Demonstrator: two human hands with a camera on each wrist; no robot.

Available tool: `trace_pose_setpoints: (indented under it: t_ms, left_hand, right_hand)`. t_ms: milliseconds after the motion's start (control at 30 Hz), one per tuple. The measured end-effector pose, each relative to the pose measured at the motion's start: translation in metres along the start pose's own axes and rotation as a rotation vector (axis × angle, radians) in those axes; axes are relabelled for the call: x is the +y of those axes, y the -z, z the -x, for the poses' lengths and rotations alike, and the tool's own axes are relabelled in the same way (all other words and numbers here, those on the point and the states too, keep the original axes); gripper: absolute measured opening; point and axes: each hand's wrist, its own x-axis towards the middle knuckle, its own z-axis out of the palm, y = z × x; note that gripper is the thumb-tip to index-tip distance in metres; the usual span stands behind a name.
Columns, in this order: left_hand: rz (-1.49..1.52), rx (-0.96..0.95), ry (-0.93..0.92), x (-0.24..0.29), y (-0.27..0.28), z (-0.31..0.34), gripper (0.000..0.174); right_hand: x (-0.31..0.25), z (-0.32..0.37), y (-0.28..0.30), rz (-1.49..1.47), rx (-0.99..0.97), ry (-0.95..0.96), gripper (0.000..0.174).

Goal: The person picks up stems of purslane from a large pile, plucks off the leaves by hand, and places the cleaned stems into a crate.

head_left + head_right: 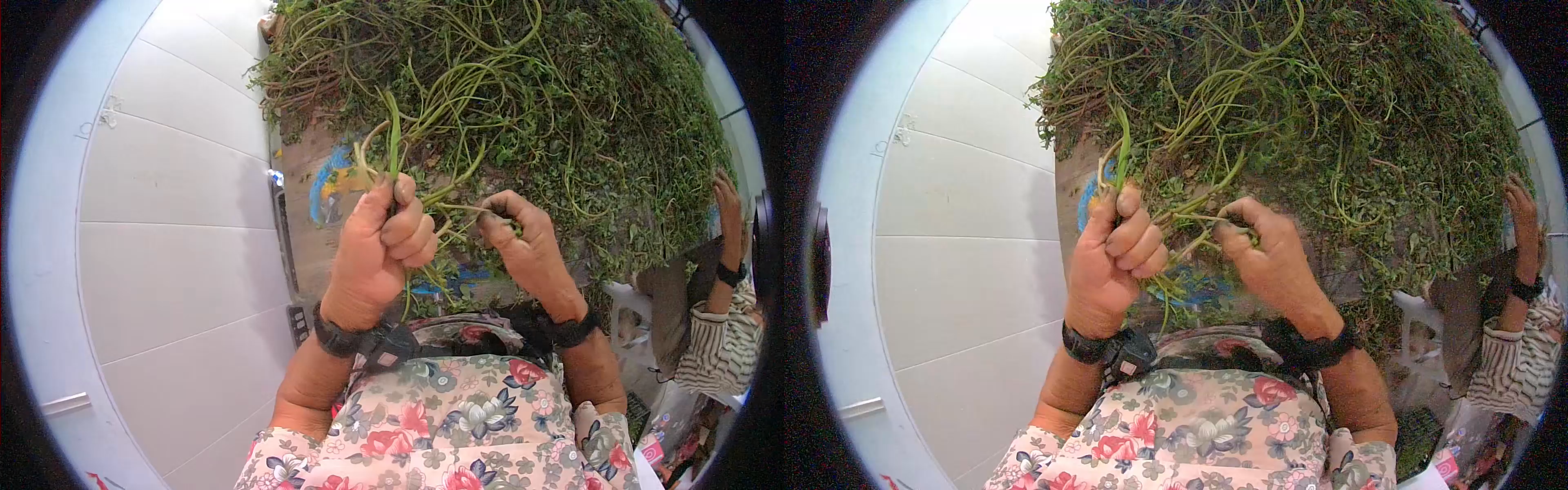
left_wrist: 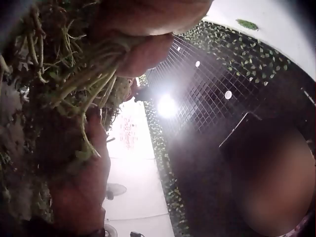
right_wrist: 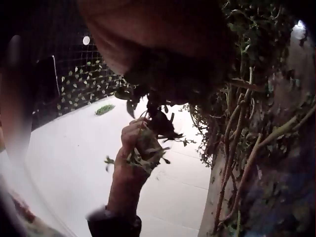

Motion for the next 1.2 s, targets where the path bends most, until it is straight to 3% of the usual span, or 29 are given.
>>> trace_pose_setpoints:
  t_ms: [67, 267, 467, 567, 600, 700, 800, 900, 1000, 1100, 1133, 1200]
  left_hand:
    - [-0.050, 0.035, -0.011, -0.001, -0.005, -0.001, 0.027]
    - [-0.105, 0.075, -0.031, -0.003, -0.004, 0.000, 0.028]
    - [-0.103, 0.035, -0.059, 0.003, -0.010, 0.015, 0.027]
    - [-0.143, 0.065, -0.130, 0.013, -0.008, 0.021, 0.026]
    - [-0.176, 0.085, -0.157, 0.015, -0.008, 0.019, 0.026]
    - [-0.037, 0.051, -0.104, 0.010, -0.006, 0.009, 0.027]
    - [-0.005, -0.024, -0.061, -0.001, -0.010, 0.005, 0.026]
    - [-0.083, 0.056, -0.097, -0.004, -0.013, 0.005, 0.027]
    - [-0.139, 0.044, 0.071, -0.004, -0.012, 0.012, 0.027]
    - [-0.732, 0.345, 0.120, 0.007, -0.023, 0.029, 0.033]
    - [-0.581, 0.316, 0.078, 0.019, -0.007, 0.032, 0.030]
    - [-0.278, 0.252, 0.001, 0.049, 0.036, 0.041, 0.024]
  right_hand:
    - [0.008, -0.001, -0.004, 0.222, 0.078, 0.158, 0.015]
    - [0.018, -0.003, -0.004, 0.280, 0.135, 0.152, 0.016]
    - [0.052, -0.012, 0.008, 0.651, 0.379, 0.174, 0.015]
    - [0.039, -0.009, 0.040, 0.366, 0.276, -0.069, 0.016]
    - [0.031, -0.008, 0.039, 0.126, 0.199, -0.033, 0.018]
    - [-0.009, -0.002, 0.016, -0.175, -0.108, -0.138, 0.020]
    - [-0.011, 0.001, -0.018, -0.242, -0.251, -0.010, 0.020]
    - [-0.013, 0.006, -0.024, -0.201, -0.385, 0.036, 0.020]
    - [-0.022, 0.008, -0.015, -0.130, -0.451, 0.091, 0.019]
    - [-0.026, 0.017, 0.002, -0.099, -0.735, 0.115, 0.017]
    - [-0.024, 0.020, 0.013, -0.164, -0.694, 0.148, 0.016]
    - [-0.017, 0.026, 0.024, -0.301, -0.322, -0.118, 0.015]
